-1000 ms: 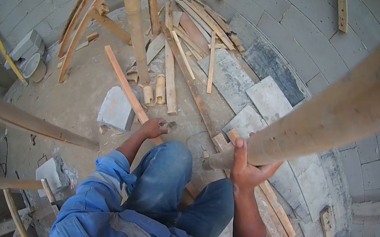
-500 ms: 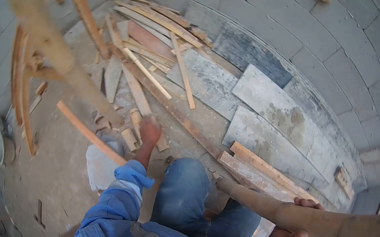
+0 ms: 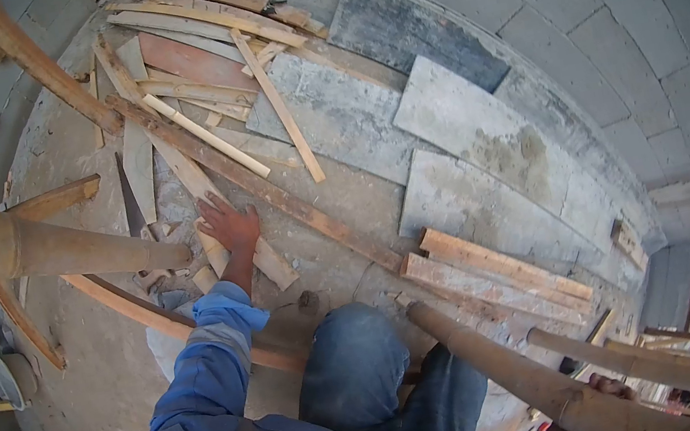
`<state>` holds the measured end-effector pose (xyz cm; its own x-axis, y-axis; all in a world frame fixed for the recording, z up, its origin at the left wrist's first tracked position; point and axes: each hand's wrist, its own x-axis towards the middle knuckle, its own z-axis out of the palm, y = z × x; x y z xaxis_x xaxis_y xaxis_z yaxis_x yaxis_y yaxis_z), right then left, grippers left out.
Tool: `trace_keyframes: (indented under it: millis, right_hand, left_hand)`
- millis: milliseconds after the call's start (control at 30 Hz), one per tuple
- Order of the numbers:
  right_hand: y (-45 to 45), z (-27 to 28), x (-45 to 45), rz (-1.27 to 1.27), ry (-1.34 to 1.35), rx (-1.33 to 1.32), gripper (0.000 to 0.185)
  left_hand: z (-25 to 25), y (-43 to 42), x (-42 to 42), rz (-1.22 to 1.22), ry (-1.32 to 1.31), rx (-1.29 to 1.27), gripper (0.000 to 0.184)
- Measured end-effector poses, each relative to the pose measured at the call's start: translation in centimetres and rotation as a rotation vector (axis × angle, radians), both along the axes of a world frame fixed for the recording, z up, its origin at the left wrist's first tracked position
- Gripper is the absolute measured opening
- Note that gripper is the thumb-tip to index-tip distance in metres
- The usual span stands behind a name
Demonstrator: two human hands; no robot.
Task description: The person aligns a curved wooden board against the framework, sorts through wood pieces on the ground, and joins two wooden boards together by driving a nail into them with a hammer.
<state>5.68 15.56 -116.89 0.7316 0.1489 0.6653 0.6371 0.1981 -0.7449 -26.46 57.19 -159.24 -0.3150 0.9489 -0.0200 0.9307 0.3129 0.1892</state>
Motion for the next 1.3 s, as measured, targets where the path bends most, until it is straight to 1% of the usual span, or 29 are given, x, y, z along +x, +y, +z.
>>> trace_keyframes:
  millis: [100,133,233,267,400,467,567,600,667,767,800,833,867,900,933,967,1033,1133,1233,1300]
  right_hand:
    - [-1.5,1.0,-0.9,0.260,0.260,-0.009,0.091]
    - [-1.8,1.3,-0.7,0.439,0.266,-0.039,0.096]
    - [-1.5,1.8,-0.9,0.508,0.269,-0.057,0.109]
    - [-1.0,2.0,-0.9,0.616,0.273,-0.029,0.111]
    - [-0.7,2.5,-2.2,0.496,0.306,-0.024,0.109]
    - [-0.8,2.2,-1.7,0.470,0.357,-0.020,0.109]
    - [-0.5,1.9,-1.6,0.434,0.342,0.036,0.108]
    - [-0.7,2.1,-1.6,0.445,0.339,-0.039,0.108]
    - [-0.9,2.0,-1.3,0.439,0.328,-0.044,0.106]
    - [-0.7,1.7,-1.0,0.438,0.314,-0.022,0.103]
    - [-0.7,1.7,-1.3,0.431,0.315,-0.020,0.102]
    - [-0.9,1.4,-1.6,0.372,0.302,-0.022,0.101]
    - [-0.8,0.8,-1.6,0.318,0.286,-0.018,0.099]
    - [-0.4,0.2,-1.6,0.269,0.266,-0.010,0.098]
    - [-0.3,-0.1,-1.6,0.266,0.243,-0.017,0.096]
    - [-0.4,-0.2,-1.4,0.266,0.242,-0.019,0.096]
    - [-0.5,-0.7,-1.1,0.286,0.245,-0.015,0.097]
    - [-0.6,-1.1,-0.8,0.279,0.244,-0.008,0.097]
    - [-0.1,-1.2,-1.2,0.218,0.254,-0.016,0.101]
    - [-0.3,-2.2,-1.0,0.268,0.174,-0.118,0.092]
  left_hand:
    - [-0.5,0.1,-0.2,-0.027,0.020,0.031,0.115]
    - [-0.6,0.0,-0.2,-0.032,0.021,0.036,0.116]
    - [-0.5,0.2,-0.4,-0.053,-0.001,-0.008,0.119]
    - [-0.3,0.2,-0.7,-0.057,-0.009,-0.034,0.121]
    - [0.7,0.4,-1.2,-0.115,-0.090,-0.154,0.128]
    - [1.5,0.9,-1.8,-0.120,-0.141,-0.248,0.132]
    - [1.7,1.5,-2.1,-0.131,-0.167,-0.359,0.137]
    - [1.8,1.6,-2.0,-0.140,-0.210,-0.356,0.138]
    - [1.8,1.8,-2.8,-0.157,-0.289,-0.342,0.140]
    - [2.8,1.7,-5.0,-0.274,-0.316,-0.442,0.126]
    - [1.9,0.6,-5.8,-0.411,-0.289,-0.401,0.115]
    - [0.3,-1.4,-6.9,-0.546,-0.258,-0.360,0.104]
    - [3.0,-5.3,-7.3,-0.660,-0.315,-0.328,0.081]
    - [6.9,-8.8,-7.3,-0.732,-0.332,-0.472,0.064]
    - [12.4,-11.7,-6.6,-0.882,-0.225,-0.682,0.054]
    - [9.9,-16.3,-9.0,-1.138,-0.248,-0.416,0.051]
    - [12.7,-21.8,-10.7,-1.222,-0.080,-0.206,0.045]
    - [9.9,-22.8,-13.6,-1.298,-0.062,-0.294,0.046]
    - [7.2,-20.6,-12.5,-1.212,-0.016,-0.472,0.038]
    - [14.5,-15.7,-8.4,-1.068,-0.019,-0.815,0.036]
